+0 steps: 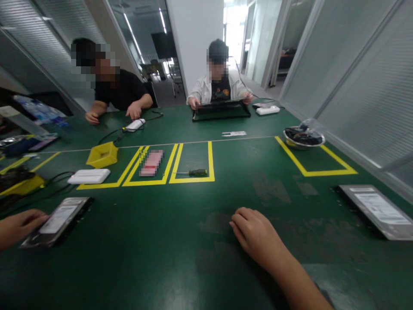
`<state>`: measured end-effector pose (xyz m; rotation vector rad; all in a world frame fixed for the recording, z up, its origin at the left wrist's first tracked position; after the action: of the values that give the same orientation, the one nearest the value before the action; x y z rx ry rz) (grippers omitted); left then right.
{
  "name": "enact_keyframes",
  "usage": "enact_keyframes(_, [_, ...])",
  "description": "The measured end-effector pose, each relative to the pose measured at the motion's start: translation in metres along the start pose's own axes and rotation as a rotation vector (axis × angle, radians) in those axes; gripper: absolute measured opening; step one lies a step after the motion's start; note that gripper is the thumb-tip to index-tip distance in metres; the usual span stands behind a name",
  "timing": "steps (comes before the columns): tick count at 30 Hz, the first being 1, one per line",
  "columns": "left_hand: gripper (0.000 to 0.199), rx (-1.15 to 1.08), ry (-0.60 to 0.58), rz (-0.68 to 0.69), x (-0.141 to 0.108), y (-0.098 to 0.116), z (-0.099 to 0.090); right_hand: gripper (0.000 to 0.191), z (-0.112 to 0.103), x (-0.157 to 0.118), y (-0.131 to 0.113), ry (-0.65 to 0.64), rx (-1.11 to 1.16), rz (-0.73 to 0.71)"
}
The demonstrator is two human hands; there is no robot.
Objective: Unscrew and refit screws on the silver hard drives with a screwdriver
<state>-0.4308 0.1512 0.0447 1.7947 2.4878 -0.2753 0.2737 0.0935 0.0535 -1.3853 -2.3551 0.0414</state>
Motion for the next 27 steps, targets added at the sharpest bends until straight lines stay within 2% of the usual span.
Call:
enact_keyframes(2, [0.045,-0.061,-0.070,-0.059,0.000,-0.009,0.005,0.024,0.000,0.000,0.000,0.003,0.007,0.001])
enact_keyframes(5, [0.045,-0.041,-0.074,-0.068,0.000,-0.011,0.004,0.023,0.000,0.000,0.000,0.012,0.015,-0.005])
enact_keyframes(9, [0.039,-0.041,-0.055,-0.014,0.000,-0.004,0.002,0.023,0.002,0.000,0.001,0.006,0.002,-0.002])
enact_keyframes(13, [0.040,-0.026,-0.042,-0.056,-0.002,0.009,-0.004,0.024,0.003,-0.001,0.001,-0.006,-0.017,0.002])
enact_keyframes(15, [0.043,0.033,0.031,0.025,-0.006,0.031,-0.010,0.025,0.003,0.000,0.001,-0.001,-0.017,-0.004])
enact_keyframes(18, [0.047,0.121,0.218,0.247,-0.021,0.082,-0.017,0.025,0.001,0.000,0.000,0.018,-0.023,-0.014])
enact_keyframes(20, [0.047,0.179,0.225,0.344,-0.034,0.111,-0.010,0.024,-0.001,0.000,0.000,0.035,-0.028,-0.014])
enact_keyframes(22, [0.046,0.176,0.248,0.405,-0.047,0.129,-0.003,0.025,-0.003,-0.001,0.000,0.047,-0.025,-0.018])
enact_keyframes(24, [0.045,0.142,0.288,0.392,-0.057,0.128,0.001,0.025,-0.004,-0.002,-0.001,0.049,-0.020,-0.022])
enact_keyframes(27, [0.051,0.102,0.369,0.263,-0.070,0.097,0.008,0.024,-0.005,-0.003,-0.002,0.040,-0.023,-0.026])
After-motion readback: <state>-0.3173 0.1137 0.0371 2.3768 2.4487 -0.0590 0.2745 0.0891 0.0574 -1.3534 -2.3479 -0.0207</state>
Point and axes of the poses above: each hand's wrist, its own x-axis towards the middle knuckle, its own z-axis out of the palm, y = z × x, the point moved 6 cm from there along x, towards the middle knuckle, and after that the axes turned 7 degrees about y, right-handed, at the moved point
